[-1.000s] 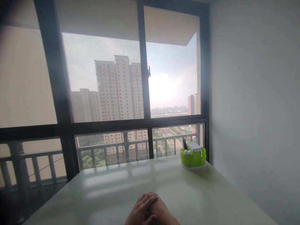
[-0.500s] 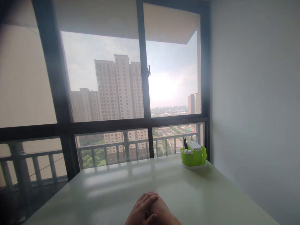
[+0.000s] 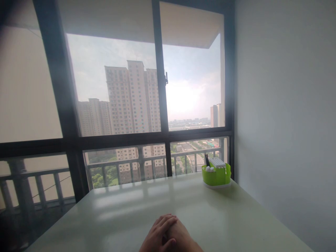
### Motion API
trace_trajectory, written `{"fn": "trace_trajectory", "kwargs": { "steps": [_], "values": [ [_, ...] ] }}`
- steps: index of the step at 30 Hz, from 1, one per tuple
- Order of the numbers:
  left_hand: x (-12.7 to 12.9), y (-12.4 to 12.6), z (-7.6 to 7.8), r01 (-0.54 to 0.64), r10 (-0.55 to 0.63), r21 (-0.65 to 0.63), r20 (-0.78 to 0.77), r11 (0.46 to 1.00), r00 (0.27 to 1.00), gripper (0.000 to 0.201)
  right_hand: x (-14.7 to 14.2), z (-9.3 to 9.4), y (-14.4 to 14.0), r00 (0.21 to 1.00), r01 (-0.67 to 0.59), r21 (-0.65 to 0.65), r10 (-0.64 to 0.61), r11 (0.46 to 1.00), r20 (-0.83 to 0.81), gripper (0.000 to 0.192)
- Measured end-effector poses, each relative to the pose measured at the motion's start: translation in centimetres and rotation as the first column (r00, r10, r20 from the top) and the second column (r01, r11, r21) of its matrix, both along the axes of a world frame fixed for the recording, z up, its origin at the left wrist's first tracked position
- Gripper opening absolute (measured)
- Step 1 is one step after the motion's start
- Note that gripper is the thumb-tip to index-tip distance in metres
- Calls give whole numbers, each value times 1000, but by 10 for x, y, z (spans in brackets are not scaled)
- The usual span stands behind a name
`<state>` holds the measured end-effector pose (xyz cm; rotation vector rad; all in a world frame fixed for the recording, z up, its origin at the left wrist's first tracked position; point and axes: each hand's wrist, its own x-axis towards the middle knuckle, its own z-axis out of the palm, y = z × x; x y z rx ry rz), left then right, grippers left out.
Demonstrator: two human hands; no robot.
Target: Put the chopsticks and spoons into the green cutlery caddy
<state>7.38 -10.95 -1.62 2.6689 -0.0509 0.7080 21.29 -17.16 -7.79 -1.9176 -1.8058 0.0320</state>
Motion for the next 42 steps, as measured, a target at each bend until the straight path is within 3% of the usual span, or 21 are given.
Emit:
{"fn": "trace_trajectory", "kwargs": {
  "steps": [10, 18, 28, 42],
  "values": [
    [-1, 1, -1, -5, 5, 0, -9, 1000, 1000, 62, 3, -7, 8, 997, -19, -91, 25, 996, 67, 52],
    [-1, 0, -2, 1, -1, 2, 0, 1000, 1000, 62, 2, -3, -1, 999, -27, -33, 28, 999, 16, 51],
    [0, 1, -3, -13, 13, 2, 13, 1000, 1000, 63, 9, -21, 11, 995, -50, -40, 54, 998, 84, 51],
    [-1, 1, -4, -18, 17, -37, -30, 999, 999, 64, 0, -2, 2, 996, -45, -41, 48, 998, 72, 52]
  ]
}}
